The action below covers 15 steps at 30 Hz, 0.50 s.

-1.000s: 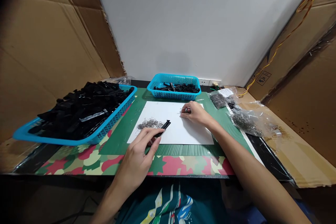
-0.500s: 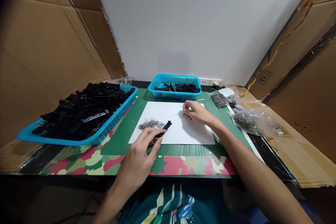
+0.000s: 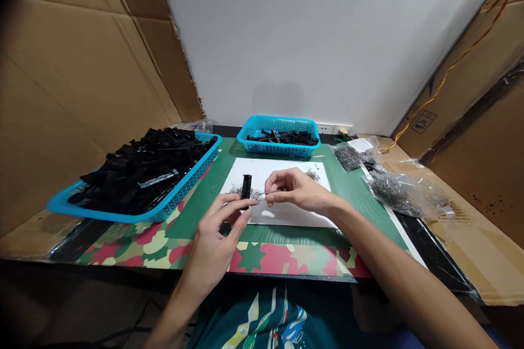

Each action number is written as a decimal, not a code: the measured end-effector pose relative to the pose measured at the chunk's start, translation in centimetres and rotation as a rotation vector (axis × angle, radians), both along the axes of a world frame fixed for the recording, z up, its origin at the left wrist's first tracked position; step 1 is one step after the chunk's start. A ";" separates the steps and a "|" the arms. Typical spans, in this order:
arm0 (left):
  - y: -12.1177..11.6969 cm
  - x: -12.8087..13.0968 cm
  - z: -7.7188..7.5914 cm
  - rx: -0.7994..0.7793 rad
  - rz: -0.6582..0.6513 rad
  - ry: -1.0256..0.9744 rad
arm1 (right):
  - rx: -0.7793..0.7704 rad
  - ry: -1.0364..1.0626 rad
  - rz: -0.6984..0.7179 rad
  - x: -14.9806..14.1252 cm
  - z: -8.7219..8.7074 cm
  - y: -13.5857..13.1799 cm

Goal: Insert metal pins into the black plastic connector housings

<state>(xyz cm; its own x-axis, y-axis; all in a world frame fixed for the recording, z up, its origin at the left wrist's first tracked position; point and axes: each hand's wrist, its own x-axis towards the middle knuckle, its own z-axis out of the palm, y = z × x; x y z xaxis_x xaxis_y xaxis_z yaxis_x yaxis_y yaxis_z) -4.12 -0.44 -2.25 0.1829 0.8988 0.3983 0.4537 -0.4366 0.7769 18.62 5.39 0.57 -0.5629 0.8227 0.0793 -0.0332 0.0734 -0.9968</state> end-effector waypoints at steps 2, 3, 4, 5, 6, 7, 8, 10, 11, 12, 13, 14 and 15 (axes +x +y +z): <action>0.0 0.1 0.1 -0.043 -0.033 -0.008 | -0.013 0.036 0.012 -0.6 -0.2 -0.2; 0.0 0.2 0.2 -0.058 -0.055 -0.008 | -0.020 0.051 0.021 -0.9 -0.4 -0.3; 0.0 0.3 0.3 -0.067 -0.074 -0.006 | -0.027 0.061 0.033 -1.1 -0.5 -0.4; -0.1 0.4 0.4 -0.072 -0.086 -0.001 | -0.033 0.068 0.048 -1.3 -0.6 -0.5; -0.1 0.5 0.5 -0.074 -0.091 0.005 | -0.036 0.071 0.062 -1.4 -0.6 -0.6; -0.1 0.5 0.6 -0.076 -0.095 0.010 | -0.037 0.072 0.072 -1.6 -0.7 -0.6; -0.2 0.5 0.7 -0.079 -0.099 0.014 | -0.035 0.072 0.075 -1.7 -0.8 -0.7; -0.2 0.5 0.9 -0.088 -0.110 0.015 | -0.024 0.068 0.064 -1.9 -1.0 -0.7; -0.2 0.4 0.9 -0.095 -0.117 0.011 | -0.013 0.064 0.052 -1.9 -1.0 -0.7; -0.2 0.3 0.9 -0.106 -0.123 0.004 | 0.002 0.054 0.038 -1.9 -1.0 -0.7; -0.2 0.3 0.9 -0.117 -0.125 -0.003 | 0.024 0.038 0.023 -2.0 -1.1 -0.8; -0.1 0.2 0.9 -0.128 -0.122 -0.014 | 0.054 0.015 0.004 -2.0 -1.0 -0.9; -0.1 0.1 0.8 -0.135 -0.114 -0.029 | 0.094 -0.018 -0.022 -2.0 -1.0 -1.0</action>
